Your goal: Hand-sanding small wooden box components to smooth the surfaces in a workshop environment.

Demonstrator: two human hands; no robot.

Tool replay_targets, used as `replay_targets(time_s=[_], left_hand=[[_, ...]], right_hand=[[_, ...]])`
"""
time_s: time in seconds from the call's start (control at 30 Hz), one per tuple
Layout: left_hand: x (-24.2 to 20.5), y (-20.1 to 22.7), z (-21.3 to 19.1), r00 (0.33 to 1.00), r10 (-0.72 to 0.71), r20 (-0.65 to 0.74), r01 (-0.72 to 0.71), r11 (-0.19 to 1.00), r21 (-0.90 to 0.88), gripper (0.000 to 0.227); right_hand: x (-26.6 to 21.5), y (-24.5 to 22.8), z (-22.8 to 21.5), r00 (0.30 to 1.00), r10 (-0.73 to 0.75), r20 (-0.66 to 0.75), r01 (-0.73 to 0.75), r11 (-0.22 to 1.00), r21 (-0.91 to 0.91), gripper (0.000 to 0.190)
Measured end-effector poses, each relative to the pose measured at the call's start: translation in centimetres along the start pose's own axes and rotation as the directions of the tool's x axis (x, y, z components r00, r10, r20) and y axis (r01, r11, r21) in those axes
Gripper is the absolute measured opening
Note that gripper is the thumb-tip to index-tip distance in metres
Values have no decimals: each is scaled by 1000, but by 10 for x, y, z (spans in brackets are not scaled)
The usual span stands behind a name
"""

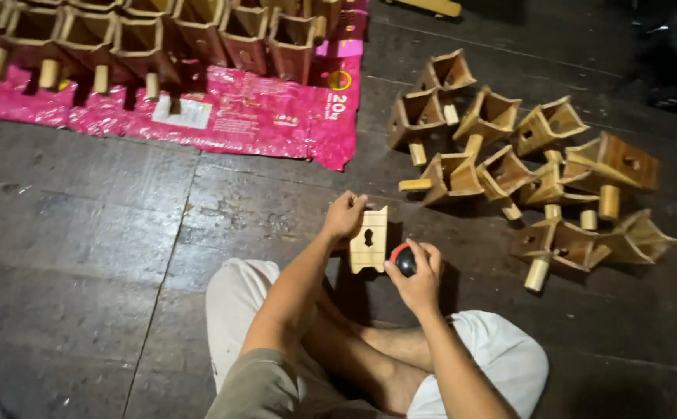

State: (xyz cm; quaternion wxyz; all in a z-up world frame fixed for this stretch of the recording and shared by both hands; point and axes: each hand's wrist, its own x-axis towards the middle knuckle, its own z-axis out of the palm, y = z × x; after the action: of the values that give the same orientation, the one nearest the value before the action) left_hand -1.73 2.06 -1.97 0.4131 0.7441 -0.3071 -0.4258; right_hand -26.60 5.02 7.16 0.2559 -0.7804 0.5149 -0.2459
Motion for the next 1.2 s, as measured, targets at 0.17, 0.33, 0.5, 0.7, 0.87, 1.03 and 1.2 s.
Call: replay_targets(time_s=[0.17, 0.33, 0.5, 0.7, 0.87, 1.03, 1.2], left_hand=[[-33, 26, -6, 986, -10, -166, -19, 985, -172, 38], [-30, 16, 9, 981, 6, -193, -30, 993, -118, 38], [-43, 33, -3, 980, 77, -184, -87, 995, -46, 35], [-58, 54, -12, 977, 95, -192, -106, 993, -48, 33], [-57, 56, -15, 981, 83, -177, -101, 990, -98, 33], [-55, 50, -12, 977, 93, -190, -115, 987, -110, 32], [-57, 53, -15, 968, 138, -209, -157, 984, -82, 32]], right_hand=[[11, -1, 50, 983, -173, -54, 165, 978, -130, 42], [5, 3, 59, 956, -273, -104, 244, 941, -234, 41], [18, -4, 61, 916, -347, -202, 291, 920, -262, 29], [95, -22, 74, 865, -409, -290, 338, 903, -265, 26], [16, -15, 56, 909, -334, -250, 264, 924, -275, 23], [59, -18, 70, 883, -396, -251, 325, 903, -282, 27], [53, -30, 65, 892, -365, -268, 305, 922, -238, 24]])
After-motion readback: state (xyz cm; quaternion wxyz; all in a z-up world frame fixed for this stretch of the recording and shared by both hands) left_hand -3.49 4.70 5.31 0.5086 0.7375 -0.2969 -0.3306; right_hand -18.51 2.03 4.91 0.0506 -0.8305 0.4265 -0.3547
